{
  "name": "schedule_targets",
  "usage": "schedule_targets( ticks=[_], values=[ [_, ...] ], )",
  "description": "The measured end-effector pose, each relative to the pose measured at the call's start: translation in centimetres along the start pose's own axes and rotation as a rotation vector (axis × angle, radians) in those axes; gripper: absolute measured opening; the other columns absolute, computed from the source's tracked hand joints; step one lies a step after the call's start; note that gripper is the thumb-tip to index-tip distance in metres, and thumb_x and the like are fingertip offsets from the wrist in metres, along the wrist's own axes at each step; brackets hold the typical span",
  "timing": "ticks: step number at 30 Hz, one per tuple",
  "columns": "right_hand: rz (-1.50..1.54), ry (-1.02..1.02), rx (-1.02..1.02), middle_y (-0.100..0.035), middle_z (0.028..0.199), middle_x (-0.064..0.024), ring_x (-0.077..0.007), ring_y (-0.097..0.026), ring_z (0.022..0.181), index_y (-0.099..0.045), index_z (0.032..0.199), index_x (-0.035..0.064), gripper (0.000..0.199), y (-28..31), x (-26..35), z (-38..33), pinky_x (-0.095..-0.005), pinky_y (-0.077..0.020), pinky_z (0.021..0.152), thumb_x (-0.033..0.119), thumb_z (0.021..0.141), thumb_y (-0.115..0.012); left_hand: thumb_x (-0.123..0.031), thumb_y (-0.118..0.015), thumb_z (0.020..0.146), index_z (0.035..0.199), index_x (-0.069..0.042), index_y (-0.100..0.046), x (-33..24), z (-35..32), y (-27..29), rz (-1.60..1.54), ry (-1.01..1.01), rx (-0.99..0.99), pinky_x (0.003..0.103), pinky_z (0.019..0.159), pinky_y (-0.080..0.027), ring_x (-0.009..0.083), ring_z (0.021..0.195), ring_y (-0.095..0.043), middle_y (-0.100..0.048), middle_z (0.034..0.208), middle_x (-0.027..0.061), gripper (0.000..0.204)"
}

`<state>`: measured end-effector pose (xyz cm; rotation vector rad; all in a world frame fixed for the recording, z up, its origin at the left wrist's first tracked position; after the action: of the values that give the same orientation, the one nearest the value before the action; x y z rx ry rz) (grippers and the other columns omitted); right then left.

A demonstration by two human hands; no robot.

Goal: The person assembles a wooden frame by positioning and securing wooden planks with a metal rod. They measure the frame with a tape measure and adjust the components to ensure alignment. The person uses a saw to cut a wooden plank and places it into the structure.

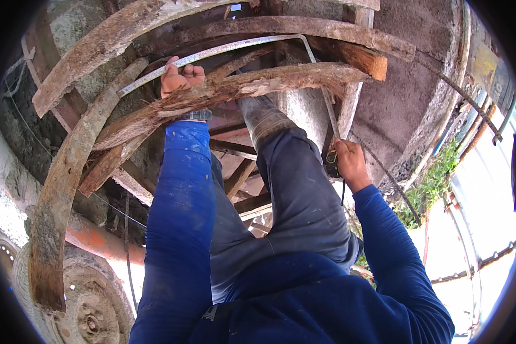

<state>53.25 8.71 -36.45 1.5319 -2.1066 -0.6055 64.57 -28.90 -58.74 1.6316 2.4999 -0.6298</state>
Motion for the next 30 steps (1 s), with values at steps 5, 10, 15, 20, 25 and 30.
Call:
schedule_targets(
  ticks=[5, 10, 15, 20, 25, 30],
  values=[
    [0.003, 0.030, 0.015, -0.065, 0.072, -0.0262, -0.0341, -0.065, 0.069, -0.071, 0.087, -0.0056, 0.041, -0.3, -0.8, 0.4, -0.0440, -0.0507, 0.074, 0.029, 0.103, -0.055, -0.027, -0.047, 0.112, 0.126, -0.005, -0.062, -0.1, 0.2, 0.0, 0.002, 0.002, -0.017, 0.042, 0.071, -0.045, 0.0180, 0.078, -0.046, -0.044, 0.088, 0.0054, 0.030],
    [0.017, 0.040, 0.014, -0.065, 0.071, -0.0246, -0.0320, -0.064, 0.068, -0.071, 0.087, -0.0061, 0.042, -0.5, -0.5, 0.3, -0.0433, -0.0501, 0.072, 0.029, 0.103, -0.055, -0.026, -0.047, 0.113, 0.126, -0.005, -0.062, -0.2, 0.0, 0.0, -0.007, 0.012, -0.008, 0.042, 0.070, -0.046, 0.0181, 0.078, -0.047, -0.045, 0.087, 0.0058, 0.030],
    [0.015, 0.032, 0.026, -0.065, 0.070, -0.0238, -0.0319, -0.064, 0.069, -0.070, 0.086, -0.0064, 0.043, -0.7, -0.6, 0.8, -0.0432, -0.0499, 0.073, 0.030, 0.103, -0.054, -0.024, -0.047, 0.112, 0.126, -0.005, -0.062, -0.2, -0.2, -0.3, 0.033, -0.008, -0.033, 0.042, 0.072, -0.049, 0.0181, 0.079, -0.049, -0.047, 0.088, 0.0069, 0.028],
    [0.023, 0.027, 0.029, -0.064, 0.072, -0.0255, -0.0351, -0.065, 0.070, -0.070, 0.087, -0.0061, 0.042, -0.9, -0.7, 1.0, -0.0438, -0.0500, 0.073, 0.030, 0.103, -0.054, -0.026, -0.046, 0.113, 0.126, -0.005, -0.061, -0.2, 0.0, -0.1, 0.025, 0.003, -0.012, 0.042, 0.071, -0.051, 0.0181, 0.077, -0.050, -0.048, 0.089, 0.0071, 0.029],
    [0.021, 0.051, 0.031, -0.065, 0.074, -0.0270, -0.0380, -0.065, 0.072, -0.070, 0.087, -0.0059, 0.041, -1.0, -0.6, 1.1, -0.0444, -0.0501, 0.074, 0.029, 0.103, -0.054, -0.030, -0.045, 0.114, 0.128, -0.004, -0.056, -0.4, -0.4, -0.4, 0.027, 0.005, 0.022, 0.043, 0.070, -0.053, 0.0180, 0.073, -0.051, -0.049, 0.088, 0.0070, 0.032],
    [0.019, 0.041, 0.025, -0.065, 0.074, -0.0269, -0.0379, -0.065, 0.072, -0.070, 0.087, -0.0057, 0.041, -1.1, -0.7, 1.1, -0.0445, -0.0502, 0.074, 0.028, 0.103, -0.054, -0.030, -0.044, 0.114, 0.128, -0.004, -0.057, -0.4, -0.7, -0.7, 0.047, -0.011, -0.018, 0.043, 0.070, -0.053, 0.0177, 0.073, -0.051, -0.049, 0.088, 0.0067, 0.031]
  ],
)
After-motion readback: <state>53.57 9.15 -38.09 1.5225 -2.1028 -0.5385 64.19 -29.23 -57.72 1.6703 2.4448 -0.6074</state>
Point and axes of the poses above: each hand's wrist, its own z-axis towards the middle knuckle, its own y-axis out of the back of the hand, x = y × z, the point moved 3 cm from there along z, towards the middle knuckle
